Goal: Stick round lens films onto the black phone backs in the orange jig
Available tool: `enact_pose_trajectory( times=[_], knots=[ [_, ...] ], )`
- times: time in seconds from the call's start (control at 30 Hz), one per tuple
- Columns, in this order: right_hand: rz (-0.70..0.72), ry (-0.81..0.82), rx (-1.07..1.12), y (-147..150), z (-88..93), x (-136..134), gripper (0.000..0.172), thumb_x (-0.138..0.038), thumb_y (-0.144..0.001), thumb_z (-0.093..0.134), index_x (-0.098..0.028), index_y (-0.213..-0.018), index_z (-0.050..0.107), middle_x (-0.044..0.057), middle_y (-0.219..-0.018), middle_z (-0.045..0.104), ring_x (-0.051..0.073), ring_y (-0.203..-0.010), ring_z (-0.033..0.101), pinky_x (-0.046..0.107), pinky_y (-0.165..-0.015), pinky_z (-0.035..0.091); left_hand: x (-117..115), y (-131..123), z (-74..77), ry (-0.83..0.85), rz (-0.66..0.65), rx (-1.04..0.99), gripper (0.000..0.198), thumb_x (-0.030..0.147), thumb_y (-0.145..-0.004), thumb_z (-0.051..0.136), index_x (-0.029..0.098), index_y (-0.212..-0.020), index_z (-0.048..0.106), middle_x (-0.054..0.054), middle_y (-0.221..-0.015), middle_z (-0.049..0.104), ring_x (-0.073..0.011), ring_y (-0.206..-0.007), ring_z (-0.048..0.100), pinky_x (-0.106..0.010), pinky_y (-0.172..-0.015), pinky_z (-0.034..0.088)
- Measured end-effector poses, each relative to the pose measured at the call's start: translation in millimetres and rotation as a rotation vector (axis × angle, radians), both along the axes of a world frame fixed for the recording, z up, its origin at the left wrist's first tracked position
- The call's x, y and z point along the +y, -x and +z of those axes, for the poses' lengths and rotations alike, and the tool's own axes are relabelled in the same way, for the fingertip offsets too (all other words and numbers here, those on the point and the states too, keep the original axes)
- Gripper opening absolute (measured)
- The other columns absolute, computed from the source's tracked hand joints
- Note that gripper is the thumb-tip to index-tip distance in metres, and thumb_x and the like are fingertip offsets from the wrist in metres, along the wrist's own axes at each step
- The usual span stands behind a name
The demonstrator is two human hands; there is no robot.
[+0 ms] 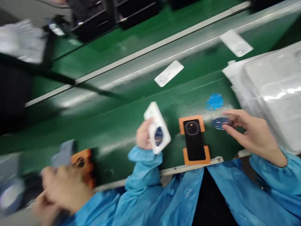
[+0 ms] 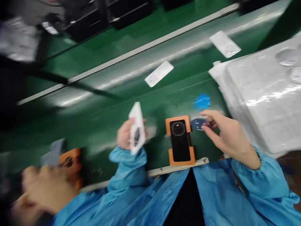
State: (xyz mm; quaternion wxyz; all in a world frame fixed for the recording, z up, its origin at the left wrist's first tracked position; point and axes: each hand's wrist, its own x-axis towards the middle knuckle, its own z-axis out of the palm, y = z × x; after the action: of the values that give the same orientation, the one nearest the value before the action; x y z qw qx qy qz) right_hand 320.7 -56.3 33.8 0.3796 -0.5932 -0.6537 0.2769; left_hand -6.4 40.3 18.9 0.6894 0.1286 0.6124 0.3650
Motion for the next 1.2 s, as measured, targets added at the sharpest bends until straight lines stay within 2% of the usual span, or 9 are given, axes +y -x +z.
enact_pose_trajectory(
  times=[0.1,0.17,0.33,0.5,0.63,0.83,0.97,1.1,1.2],
  knots=[
    [0.077,-0.112,-0.007,48.5,-42.7,21.6,0.017,-0.027,-0.097,0.066,-0.032,-0.108,0.077,0.002,-0.098,0.078,0.024,-0.086,0.073,0.040,-0.079,0.059,-13.5,-10.4,-17.5,0.050,-0.004,-0.205,0.021,0.033,-0.089,0.071,0.013,-0.087,0.073,-0.001,-0.052,0.064,-0.0031,-0.025,0.029,-0.016,-0.024,0.023],
    [0.163,-0.165,-0.079,68.2,-61.7,24.2,0.021,-0.022,-0.100,0.061,-0.031,-0.110,0.077,0.004,-0.104,0.079,0.025,-0.093,0.072,0.042,-0.084,0.058,-13.0,-11.0,-28.3,-0.042,0.082,-0.289,0.020,0.034,-0.090,0.070,0.014,-0.091,0.073,0.000,-0.059,0.069,-0.0017,-0.025,0.029,-0.014,-0.024,0.021],
    [0.373,-0.240,-0.391,79.9,-78.5,12.4,0.033,-0.011,-0.102,0.050,-0.025,-0.124,0.071,0.010,-0.120,0.076,0.027,-0.109,0.069,0.045,-0.086,0.055,-4.0,-8.6,-44.4,-0.179,0.185,-0.316,0.018,0.029,-0.089,0.070,0.015,-0.101,0.072,-0.001,-0.072,0.075,-0.0036,-0.035,0.046,-0.014,-0.026,0.023],
    [0.421,-0.290,-0.551,77.8,-76.8,8.4,0.030,-0.017,-0.100,0.060,-0.018,-0.129,0.068,0.016,-0.129,0.071,0.033,-0.118,0.066,0.050,-0.093,0.054,-10.6,-12.0,-52.3,-0.368,0.077,-0.269,0.045,0.017,-0.062,0.088,0.018,-0.104,0.072,0.001,-0.080,0.073,-0.0033,-0.045,0.051,-0.015,-0.035,0.033],
    [0.462,-0.261,-0.507,75.0,-75.2,15.1,0.028,-0.018,-0.100,0.060,-0.022,-0.126,0.069,0.013,-0.130,0.072,0.033,-0.118,0.067,0.050,-0.096,0.053,-14.6,-15.7,-57.2,-0.392,0.025,-0.233,0.041,0.024,-0.060,0.093,0.016,-0.094,0.071,0.000,-0.078,0.071,-0.0032,-0.047,0.049,-0.017,-0.038,0.033],
    [0.489,-0.287,-0.539,74.8,-76.1,21.1,0.024,-0.017,-0.099,0.060,-0.017,-0.120,0.070,0.017,-0.126,0.072,0.036,-0.116,0.067,0.053,-0.093,0.055,-14.9,-19.6,-63.7,-0.472,0.105,-0.189,0.038,0.029,-0.057,0.097,0.013,-0.080,0.071,0.000,-0.070,0.068,-0.0023,-0.046,0.045,-0.017,-0.037,0.027],
    [0.432,-0.389,-0.446,75.4,-59.9,18.9,0.023,-0.013,-0.095,0.067,-0.019,-0.117,0.069,0.011,-0.115,0.076,0.029,-0.103,0.072,0.046,-0.090,0.058,-16.3,-24.9,-61.9,-0.487,0.187,-0.157,0.045,0.031,-0.051,0.100,0.013,-0.079,0.069,0.002,-0.069,0.068,-0.0015,-0.044,0.044,-0.015,-0.036,0.026],
    [0.283,-0.450,-0.194,88.6,-38.3,18.7,0.028,-0.007,-0.089,0.072,-0.021,-0.113,0.069,0.006,-0.104,0.078,0.020,-0.089,0.074,0.032,-0.080,0.060,-26.7,-41.9,-64.8,-0.532,0.192,-0.024,0.048,0.044,-0.058,0.099,0.014,-0.077,0.066,0.003,-0.064,0.064,-0.0033,-0.045,0.048,-0.016,-0.037,0.032],
    [0.176,-0.435,-0.228,105.7,-35.3,25.0,0.023,-0.011,-0.091,0.071,-0.020,-0.112,0.068,0.007,-0.106,0.077,0.021,-0.091,0.075,0.032,-0.078,0.060,-41.1,-54.7,-73.4,-0.666,0.114,0.166,0.050,0.064,-0.082,0.079,0.016,-0.078,0.066,0.001,-0.061,0.062,-0.0082,-0.047,0.055,-0.021,-0.041,0.043]
  ],
)
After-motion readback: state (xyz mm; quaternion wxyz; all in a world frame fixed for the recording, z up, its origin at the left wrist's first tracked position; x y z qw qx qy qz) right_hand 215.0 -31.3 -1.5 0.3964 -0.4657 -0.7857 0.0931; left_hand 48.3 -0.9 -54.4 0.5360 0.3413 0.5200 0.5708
